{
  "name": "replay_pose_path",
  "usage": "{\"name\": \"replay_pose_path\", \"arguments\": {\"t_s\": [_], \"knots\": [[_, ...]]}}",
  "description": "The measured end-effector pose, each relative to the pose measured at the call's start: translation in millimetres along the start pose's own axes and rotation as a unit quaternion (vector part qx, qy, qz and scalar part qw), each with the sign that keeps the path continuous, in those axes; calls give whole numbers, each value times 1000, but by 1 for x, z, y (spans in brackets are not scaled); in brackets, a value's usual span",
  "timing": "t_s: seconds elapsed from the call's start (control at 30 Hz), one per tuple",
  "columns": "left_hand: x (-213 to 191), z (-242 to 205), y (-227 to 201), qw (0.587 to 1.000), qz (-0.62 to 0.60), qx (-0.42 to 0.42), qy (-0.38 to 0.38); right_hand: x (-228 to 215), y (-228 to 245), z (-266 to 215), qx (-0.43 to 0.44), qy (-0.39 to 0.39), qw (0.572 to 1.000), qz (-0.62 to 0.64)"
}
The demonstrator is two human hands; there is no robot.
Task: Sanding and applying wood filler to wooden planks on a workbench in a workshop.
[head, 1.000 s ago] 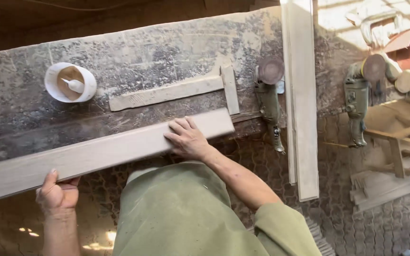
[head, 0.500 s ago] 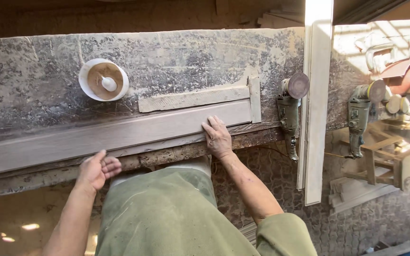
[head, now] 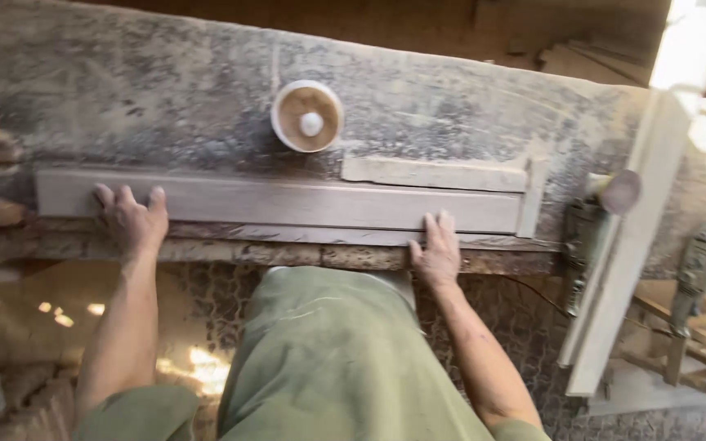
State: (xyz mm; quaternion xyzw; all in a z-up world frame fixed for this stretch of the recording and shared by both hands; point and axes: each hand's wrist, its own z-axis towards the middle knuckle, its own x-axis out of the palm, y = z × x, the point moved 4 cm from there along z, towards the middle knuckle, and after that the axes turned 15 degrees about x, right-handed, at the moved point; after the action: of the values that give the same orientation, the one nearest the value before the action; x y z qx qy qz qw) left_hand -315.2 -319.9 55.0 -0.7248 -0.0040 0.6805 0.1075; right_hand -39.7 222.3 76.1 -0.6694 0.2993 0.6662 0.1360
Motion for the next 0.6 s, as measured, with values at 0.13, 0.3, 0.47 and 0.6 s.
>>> {"name": "replay_pose_path", "arguments": {"t_s": [0.13, 0.3, 0.47, 0.6], "knots": [[-5, 20, 78, 990, -67, -115, 39, -6, 3, 8, 80, 160, 983, -39], [-25, 39, 89, 978, -77, -183, 57, -20, 9, 13, 124, 209, 969, -47], [-9, 24, 107, 992, 111, -45, 25, -20, -45, 3, 115, 204, 972, 29], [17, -6, 81, 1000, 8, -26, 12, -45, -93, -24, 177, 181, 963, 86]]}}
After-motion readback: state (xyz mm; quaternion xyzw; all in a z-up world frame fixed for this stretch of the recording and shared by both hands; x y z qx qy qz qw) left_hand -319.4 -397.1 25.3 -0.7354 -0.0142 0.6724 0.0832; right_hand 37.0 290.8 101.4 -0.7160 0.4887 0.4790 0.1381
